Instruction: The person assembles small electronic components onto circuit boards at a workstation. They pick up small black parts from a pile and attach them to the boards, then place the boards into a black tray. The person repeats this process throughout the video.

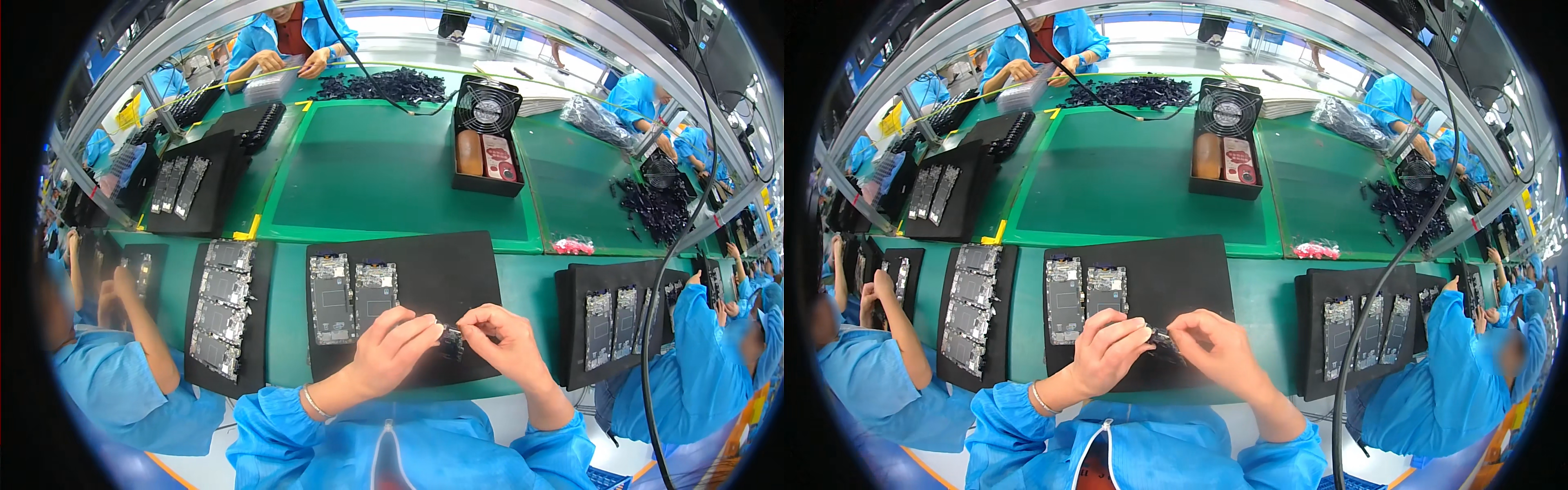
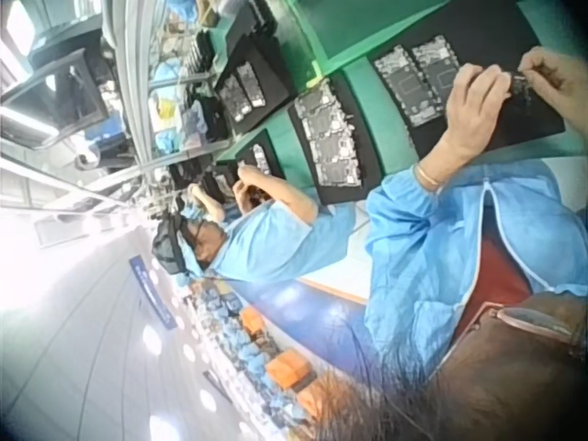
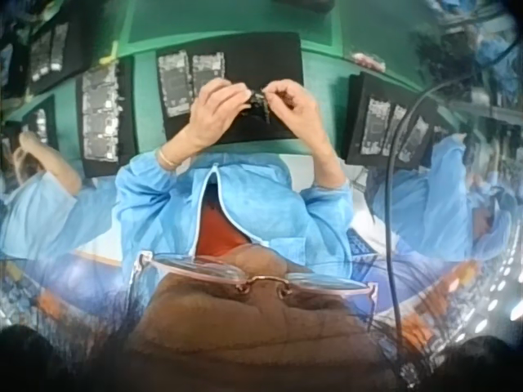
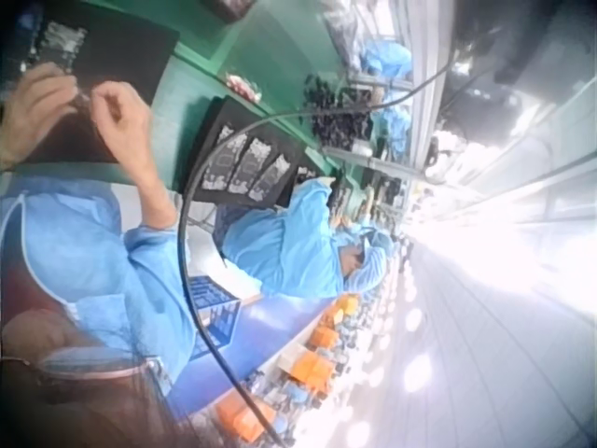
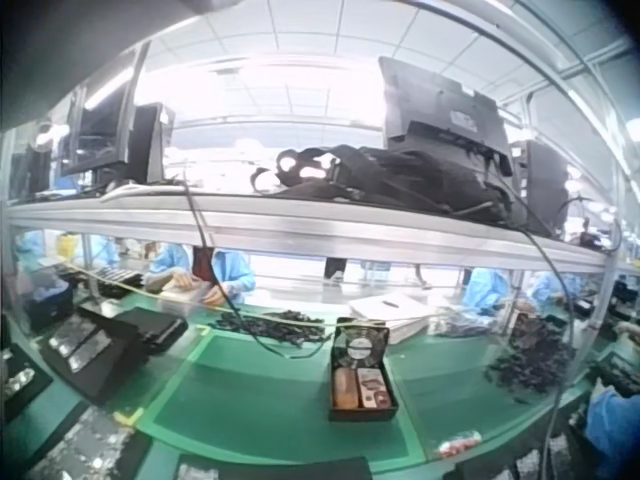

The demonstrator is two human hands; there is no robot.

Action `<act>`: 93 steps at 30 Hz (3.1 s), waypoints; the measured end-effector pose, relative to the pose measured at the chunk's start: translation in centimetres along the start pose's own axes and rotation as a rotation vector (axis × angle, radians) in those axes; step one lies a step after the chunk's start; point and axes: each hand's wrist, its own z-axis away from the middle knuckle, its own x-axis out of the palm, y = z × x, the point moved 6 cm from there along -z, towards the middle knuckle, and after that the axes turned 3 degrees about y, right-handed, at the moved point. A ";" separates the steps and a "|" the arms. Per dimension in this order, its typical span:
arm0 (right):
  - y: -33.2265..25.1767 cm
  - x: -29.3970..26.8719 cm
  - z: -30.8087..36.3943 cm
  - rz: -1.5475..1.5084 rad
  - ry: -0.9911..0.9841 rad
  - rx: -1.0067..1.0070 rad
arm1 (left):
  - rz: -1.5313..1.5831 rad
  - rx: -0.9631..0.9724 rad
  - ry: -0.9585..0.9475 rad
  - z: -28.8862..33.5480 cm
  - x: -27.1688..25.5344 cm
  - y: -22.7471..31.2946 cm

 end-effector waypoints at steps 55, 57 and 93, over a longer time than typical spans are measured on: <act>7.4 4.5 -6.6 -0.371 0.290 0.180 | -0.205 -0.472 -0.544 1.0 -0.1 -15.0; 7.0 5.3 -6.0 -0.390 0.221 0.205 | -0.324 -0.559 -0.697 2.7 -1.8 -16.8; 6.2 -3.0 -10.1 0.591 0.412 -0.136 | -0.094 -0.538 -0.529 2.6 -4.0 -16.2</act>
